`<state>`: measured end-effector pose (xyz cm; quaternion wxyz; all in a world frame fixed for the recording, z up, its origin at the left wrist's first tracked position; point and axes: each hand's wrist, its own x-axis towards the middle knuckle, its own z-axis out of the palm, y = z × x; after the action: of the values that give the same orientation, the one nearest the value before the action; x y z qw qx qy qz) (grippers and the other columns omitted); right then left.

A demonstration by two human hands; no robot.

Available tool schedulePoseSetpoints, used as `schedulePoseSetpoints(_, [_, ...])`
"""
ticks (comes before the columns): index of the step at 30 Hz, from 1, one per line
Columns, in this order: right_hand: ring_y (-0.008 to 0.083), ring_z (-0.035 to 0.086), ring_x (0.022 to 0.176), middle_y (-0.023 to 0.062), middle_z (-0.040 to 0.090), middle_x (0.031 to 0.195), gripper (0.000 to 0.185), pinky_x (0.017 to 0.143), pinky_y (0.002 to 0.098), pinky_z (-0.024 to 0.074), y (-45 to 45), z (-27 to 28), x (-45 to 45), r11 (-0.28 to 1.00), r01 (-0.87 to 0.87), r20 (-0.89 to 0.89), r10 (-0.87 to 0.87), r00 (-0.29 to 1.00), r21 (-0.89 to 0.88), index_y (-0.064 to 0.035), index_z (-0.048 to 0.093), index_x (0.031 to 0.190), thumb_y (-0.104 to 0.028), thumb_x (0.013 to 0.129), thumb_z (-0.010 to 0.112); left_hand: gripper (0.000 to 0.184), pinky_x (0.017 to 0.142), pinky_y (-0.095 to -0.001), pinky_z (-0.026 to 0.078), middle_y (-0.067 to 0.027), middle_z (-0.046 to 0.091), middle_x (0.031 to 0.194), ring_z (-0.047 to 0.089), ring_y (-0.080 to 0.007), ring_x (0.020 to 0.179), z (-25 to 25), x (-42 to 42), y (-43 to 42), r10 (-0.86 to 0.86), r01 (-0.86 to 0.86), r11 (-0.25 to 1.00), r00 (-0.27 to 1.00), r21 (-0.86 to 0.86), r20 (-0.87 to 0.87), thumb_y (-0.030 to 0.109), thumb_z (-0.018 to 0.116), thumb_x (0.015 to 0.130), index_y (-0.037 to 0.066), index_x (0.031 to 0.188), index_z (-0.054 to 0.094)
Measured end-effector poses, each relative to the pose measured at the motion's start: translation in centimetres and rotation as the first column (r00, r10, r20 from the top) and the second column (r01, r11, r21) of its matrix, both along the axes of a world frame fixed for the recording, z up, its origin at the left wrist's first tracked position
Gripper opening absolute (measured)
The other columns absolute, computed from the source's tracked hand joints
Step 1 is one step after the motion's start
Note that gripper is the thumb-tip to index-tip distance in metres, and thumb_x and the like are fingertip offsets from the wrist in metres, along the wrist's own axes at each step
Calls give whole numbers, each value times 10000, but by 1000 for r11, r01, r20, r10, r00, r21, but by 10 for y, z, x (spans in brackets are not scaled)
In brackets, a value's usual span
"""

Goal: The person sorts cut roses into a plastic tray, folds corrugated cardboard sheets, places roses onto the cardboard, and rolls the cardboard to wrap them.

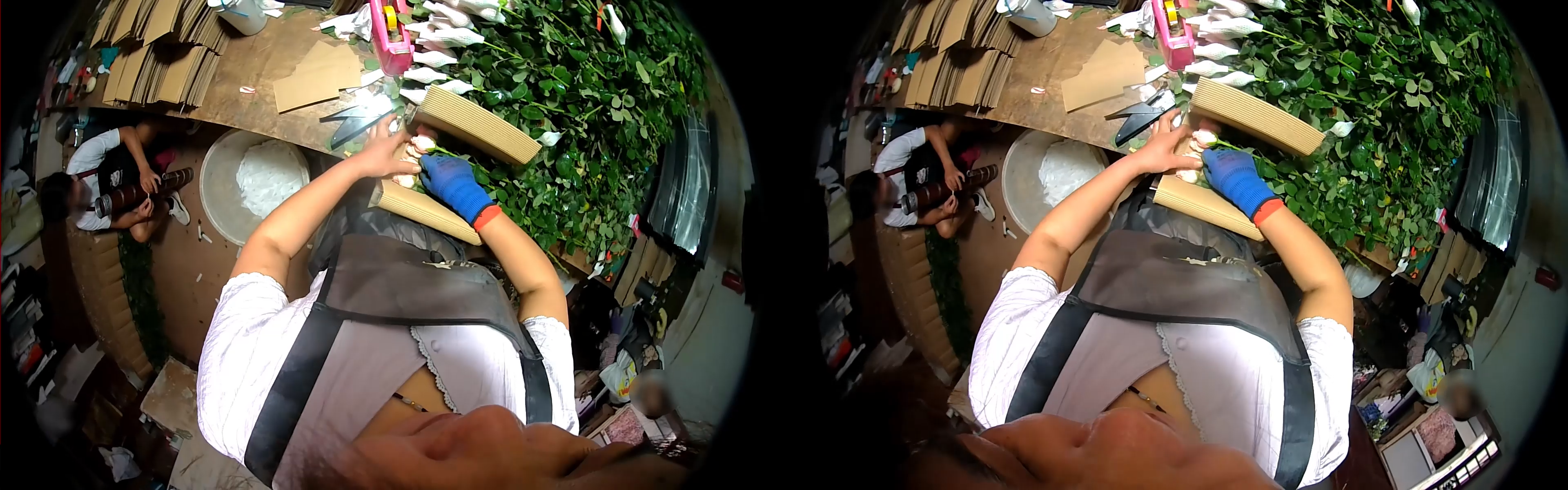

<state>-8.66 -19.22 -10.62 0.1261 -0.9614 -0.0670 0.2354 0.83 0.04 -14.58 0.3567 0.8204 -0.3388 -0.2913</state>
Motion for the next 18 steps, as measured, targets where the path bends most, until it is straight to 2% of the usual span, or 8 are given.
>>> schedulePoseSetpoints(1, [345,661,824,153,682,913,265,721,466,512,1,2,0,1000,-7,19,7,1000,0,-132,597,1001,-364,872,595,748,1121,-527,226,-275,188,1505,193,-481,1365,5,-3,-2,45,-45,998,999,-44,-1,505,811,683,121,1281,577])
schedulePoseSetpoints(4, [337,669,817,149,688,930,248,719,456,516,2,39,5,997,12,-118,-21,993,-72,-124,598,1000,-334,868,601,727,1125,-524,217,-276,229,1489,214,-485,1359,-9,-11,0,71,-65,996,994,-67,84,485,803,693,127,1283,576])
schedulePoseSetpoints(5, [325,677,833,145,692,948,253,711,451,522,5,46,6,989,103,-30,-107,994,-105,-118,600,1012,-328,870,599,705,1126,-521,217,-280,263,1468,230,-480,1356,-13,-14,0,96,-88,991,992,-102,78,467,798,700,136,1282,575])
schedulePoseSetpoints(9, [318,678,821,136,696,895,238,678,457,525,-4,12,12,970,157,88,-143,986,-185,-157,629,989,-367,891,575,714,1128,-512,223,-272,266,1462,237,-452,1359,-5,-14,-1,70,-60,993,993,-105,98,457,800,700,151,1295,551])
schedulePoseSetpoints(12, [323,672,799,128,692,866,235,667,456,524,-11,14,17,985,149,131,-137,982,-87,-161,637,970,-375,892,579,721,1128,-509,220,-264,269,1460,240,-446,1351,-3,-13,-2,70,-63,992,995,-106,65,451,801,701,144,1300,542])
schedulePoseSetpoints(13, [331,663,777,121,686,832,252,648,462,516,-11,11,14,982,188,169,-185,968,-4,-153,635,972,-386,895,580,727,1129,-509,217,-259,270,1460,238,-442,1347,-4,-13,-2,80,-70,991,994,-116,80,447,802,703,130,1302,537])
schedulePoseSetpoints(18, [330,680,825,136,698,865,182,683,462,527,-6,21,13,996,87,53,-85,995,-24,-129,643,925,-287,889,559,740,1126,-502,222,-263,271,1460,236,-435,1351,1,-13,-2,60,-54,994,996,-96,65,450,808,700,122,1305,537])
